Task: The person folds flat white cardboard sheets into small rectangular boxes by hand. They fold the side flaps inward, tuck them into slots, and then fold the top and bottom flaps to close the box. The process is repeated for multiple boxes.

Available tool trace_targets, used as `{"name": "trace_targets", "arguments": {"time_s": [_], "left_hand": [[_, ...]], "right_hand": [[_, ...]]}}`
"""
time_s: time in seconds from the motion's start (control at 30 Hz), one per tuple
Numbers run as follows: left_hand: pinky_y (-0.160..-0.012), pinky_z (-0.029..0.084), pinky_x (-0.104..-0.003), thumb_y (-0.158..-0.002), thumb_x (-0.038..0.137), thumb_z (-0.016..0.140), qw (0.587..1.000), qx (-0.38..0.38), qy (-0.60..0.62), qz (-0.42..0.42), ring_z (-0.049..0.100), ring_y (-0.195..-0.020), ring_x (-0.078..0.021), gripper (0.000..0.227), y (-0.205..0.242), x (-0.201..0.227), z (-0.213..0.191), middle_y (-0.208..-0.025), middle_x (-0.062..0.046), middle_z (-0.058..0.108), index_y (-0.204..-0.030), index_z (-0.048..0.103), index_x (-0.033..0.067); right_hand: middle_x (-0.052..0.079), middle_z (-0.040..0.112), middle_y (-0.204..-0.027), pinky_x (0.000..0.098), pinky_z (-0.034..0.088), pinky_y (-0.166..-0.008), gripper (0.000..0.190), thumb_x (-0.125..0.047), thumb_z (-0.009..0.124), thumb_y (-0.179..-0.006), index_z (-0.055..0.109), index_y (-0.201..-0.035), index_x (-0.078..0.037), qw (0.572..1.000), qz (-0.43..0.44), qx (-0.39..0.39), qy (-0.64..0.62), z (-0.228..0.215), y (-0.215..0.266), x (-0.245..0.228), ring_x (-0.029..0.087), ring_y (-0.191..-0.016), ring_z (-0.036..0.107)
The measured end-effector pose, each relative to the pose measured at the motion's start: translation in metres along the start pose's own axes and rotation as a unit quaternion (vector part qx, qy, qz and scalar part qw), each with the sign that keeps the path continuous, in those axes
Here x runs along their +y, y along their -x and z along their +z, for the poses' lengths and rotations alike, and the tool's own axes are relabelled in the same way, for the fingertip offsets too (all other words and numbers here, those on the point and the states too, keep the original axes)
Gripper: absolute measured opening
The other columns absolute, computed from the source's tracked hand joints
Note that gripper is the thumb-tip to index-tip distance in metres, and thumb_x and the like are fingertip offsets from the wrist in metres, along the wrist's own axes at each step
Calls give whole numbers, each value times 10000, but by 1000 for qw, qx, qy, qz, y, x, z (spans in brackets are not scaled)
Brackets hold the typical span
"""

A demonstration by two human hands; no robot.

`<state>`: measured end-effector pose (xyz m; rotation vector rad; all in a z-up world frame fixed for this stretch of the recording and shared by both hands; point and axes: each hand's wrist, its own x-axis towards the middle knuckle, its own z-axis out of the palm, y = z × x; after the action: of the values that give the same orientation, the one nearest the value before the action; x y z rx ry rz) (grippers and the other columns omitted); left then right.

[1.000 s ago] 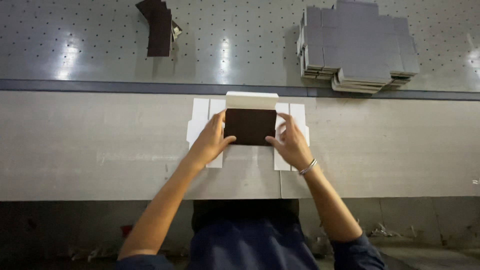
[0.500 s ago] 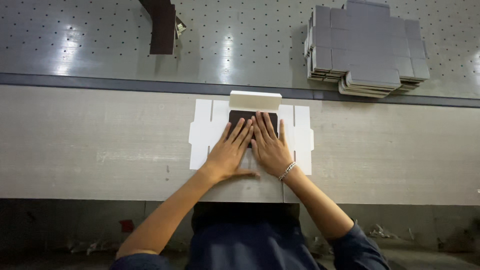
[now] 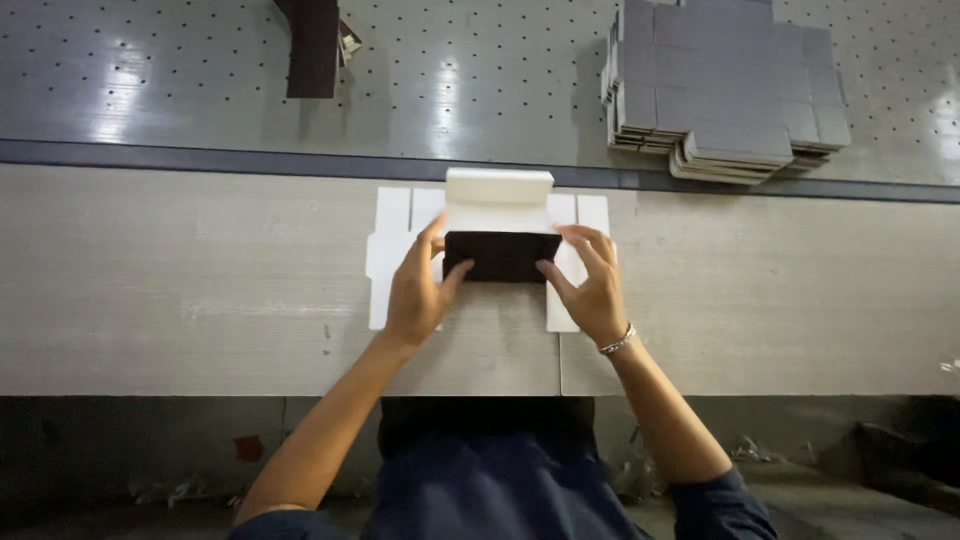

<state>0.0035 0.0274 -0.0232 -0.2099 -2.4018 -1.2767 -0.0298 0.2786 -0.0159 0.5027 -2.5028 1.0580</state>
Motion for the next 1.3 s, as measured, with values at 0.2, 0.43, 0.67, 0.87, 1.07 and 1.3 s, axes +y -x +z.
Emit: {"name": "trace_targets", "arguments": {"time_s": [0.2, 0.43, 0.67, 0.87, 1.07, 1.3], "left_hand": [[-826, 595, -279, -962, 232, 636, 955, -161, -157, 194, 695, -916, -123, 98, 35, -69, -1, -932, 70, 709, -1021, 713, 220], [-901, 577, -297, -895, -61, 582, 901, -260, -246, 244, 646, -1116, -220, 292, 38, 18, -36, -1086, -49, 696, -1134, 682, 74], [-826, 576, -285, -942, -18, 591, 903, -321, -240, 151, 653, -1000, -204, 180, 23, 27, -36, -950, -38, 675, -1029, 707, 89], [-1041, 500, -498, -850, -50, 586, 885, -452, -104, -40, 643, -1152, -417, 361, -25, 20, -35, -1157, -197, 721, -1166, 716, 64], [-941, 539, -443, -911, 150, 636, 889, -444, -76, -83, 700, -1044, -353, 164, -28, 47, -54, -1041, -126, 757, -1051, 712, 109], [-1232, 282, -514, -960, 176, 620, 897, -382, -197, 104, 358, -1488, -334, 445, -15, 13, -9, -1572, -112, 452, -1394, 590, 79]], "right_hand": [[11, 760, -940, 328, 572, -886, 216, -88, 847, -744, 780, -946, -128, 990, -66, -118, -48, -6, 39, 19, 188, -975, 704], [68, 665, -1086, 310, 574, -901, 355, -16, 669, -846, 697, -1196, -67, 945, -152, -253, 141, -31, 50, -40, 209, -1122, 625], [61, 692, -1036, 306, 590, -887, 285, -1, 642, -897, 727, -1154, -89, 929, -72, -343, 122, -33, 15, -36, 215, -1048, 657], [107, 742, -939, 391, 568, -833, 119, -54, 699, -872, 755, -976, -45, 921, 45, -382, -57, -20, -2, -4, 274, -930, 689], [124, 708, -930, 440, 548, -845, 199, -223, 731, -889, 737, -1028, -80, 933, 135, -334, -18, -22, 10, -22, 313, -935, 674], [37, 443, -1273, 427, 457, -940, 594, -452, 787, -846, 573, -1373, -281, 963, 86, -207, 150, 3, 18, -12, 265, -1120, 497]]}}
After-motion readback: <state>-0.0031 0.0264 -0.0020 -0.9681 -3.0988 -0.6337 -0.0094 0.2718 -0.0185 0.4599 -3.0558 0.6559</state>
